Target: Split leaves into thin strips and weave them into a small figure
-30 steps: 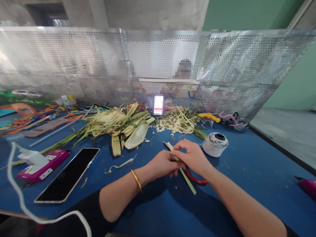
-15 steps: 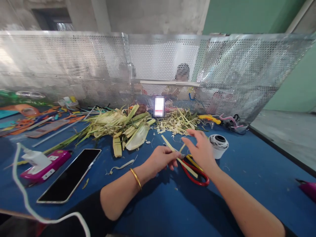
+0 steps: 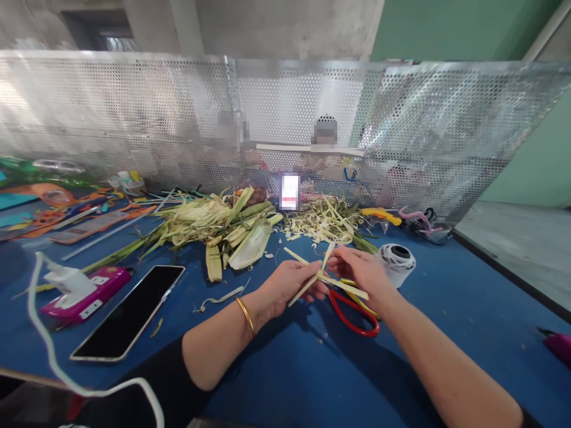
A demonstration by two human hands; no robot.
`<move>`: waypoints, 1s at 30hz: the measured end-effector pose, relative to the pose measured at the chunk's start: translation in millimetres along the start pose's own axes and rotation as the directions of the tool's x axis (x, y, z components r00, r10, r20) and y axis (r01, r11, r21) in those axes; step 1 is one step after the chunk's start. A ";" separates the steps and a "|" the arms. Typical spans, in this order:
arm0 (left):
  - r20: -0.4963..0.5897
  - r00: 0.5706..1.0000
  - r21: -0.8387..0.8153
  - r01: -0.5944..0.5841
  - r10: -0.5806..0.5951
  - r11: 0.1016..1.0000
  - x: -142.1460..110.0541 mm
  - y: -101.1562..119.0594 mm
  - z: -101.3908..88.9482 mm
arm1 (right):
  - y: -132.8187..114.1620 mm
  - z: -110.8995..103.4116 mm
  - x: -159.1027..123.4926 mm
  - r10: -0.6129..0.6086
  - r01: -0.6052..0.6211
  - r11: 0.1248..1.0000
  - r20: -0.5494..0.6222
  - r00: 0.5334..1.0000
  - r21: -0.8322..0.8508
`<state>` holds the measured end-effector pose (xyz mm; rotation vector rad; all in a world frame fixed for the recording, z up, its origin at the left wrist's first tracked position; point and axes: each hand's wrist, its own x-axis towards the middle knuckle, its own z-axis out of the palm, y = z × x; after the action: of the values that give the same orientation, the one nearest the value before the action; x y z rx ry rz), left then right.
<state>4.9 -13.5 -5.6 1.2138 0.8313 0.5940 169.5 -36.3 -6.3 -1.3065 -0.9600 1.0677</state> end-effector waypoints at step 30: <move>-0.003 0.981 -0.320 -0.186 0.195 0.929 6.6 2.7 -3.9 | 8.1 9.2 -10.6 -0.272 0.355 0.761 0.230 0.934 -0.543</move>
<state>5.6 -5.5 -5.0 1.0072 0.5681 0.8343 157.5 -44.5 -13.4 -1.4893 -1.6407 0.6168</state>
